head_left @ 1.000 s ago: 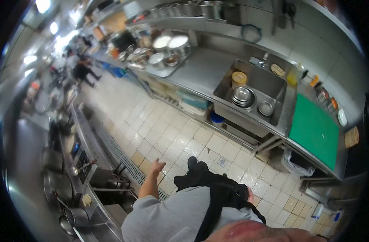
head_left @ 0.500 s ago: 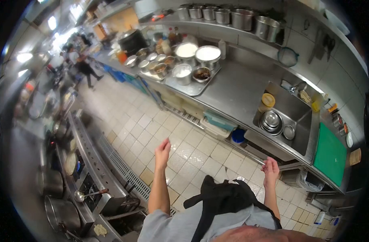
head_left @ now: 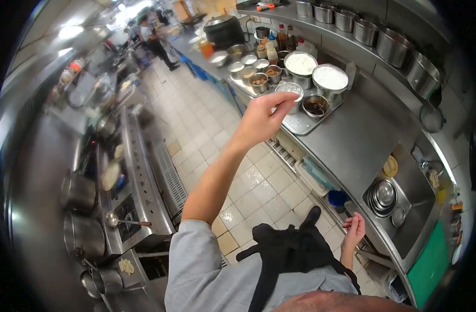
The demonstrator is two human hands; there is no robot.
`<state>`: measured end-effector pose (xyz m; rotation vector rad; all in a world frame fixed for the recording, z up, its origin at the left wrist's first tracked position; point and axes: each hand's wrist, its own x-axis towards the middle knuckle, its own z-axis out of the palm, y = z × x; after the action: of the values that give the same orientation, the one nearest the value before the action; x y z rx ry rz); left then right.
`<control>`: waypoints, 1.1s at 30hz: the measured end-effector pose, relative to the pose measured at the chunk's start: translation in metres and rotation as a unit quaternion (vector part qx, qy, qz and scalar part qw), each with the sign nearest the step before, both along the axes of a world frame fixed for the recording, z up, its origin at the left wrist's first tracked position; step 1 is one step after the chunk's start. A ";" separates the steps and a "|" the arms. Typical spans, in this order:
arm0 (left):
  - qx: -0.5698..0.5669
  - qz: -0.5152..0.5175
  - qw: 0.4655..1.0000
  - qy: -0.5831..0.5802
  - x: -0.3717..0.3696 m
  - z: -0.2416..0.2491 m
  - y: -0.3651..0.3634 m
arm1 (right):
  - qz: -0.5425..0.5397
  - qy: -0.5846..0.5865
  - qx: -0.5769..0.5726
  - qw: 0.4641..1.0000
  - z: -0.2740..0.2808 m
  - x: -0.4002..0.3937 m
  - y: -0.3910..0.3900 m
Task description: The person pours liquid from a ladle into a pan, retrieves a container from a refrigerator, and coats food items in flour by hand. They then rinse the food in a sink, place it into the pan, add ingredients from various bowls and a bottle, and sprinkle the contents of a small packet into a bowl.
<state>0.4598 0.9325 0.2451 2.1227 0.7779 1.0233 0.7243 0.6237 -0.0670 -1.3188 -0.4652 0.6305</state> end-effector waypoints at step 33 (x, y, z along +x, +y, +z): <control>0.190 -0.091 0.973 0.092 0.190 0.132 0.419 | -0.057 0.010 -0.050 0.997 0.011 0.095 0.339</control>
<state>0.6502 1.3514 0.3774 2.5915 0.4841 0.9428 0.8193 0.9629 -0.0561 -1.4225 -0.3421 0.5774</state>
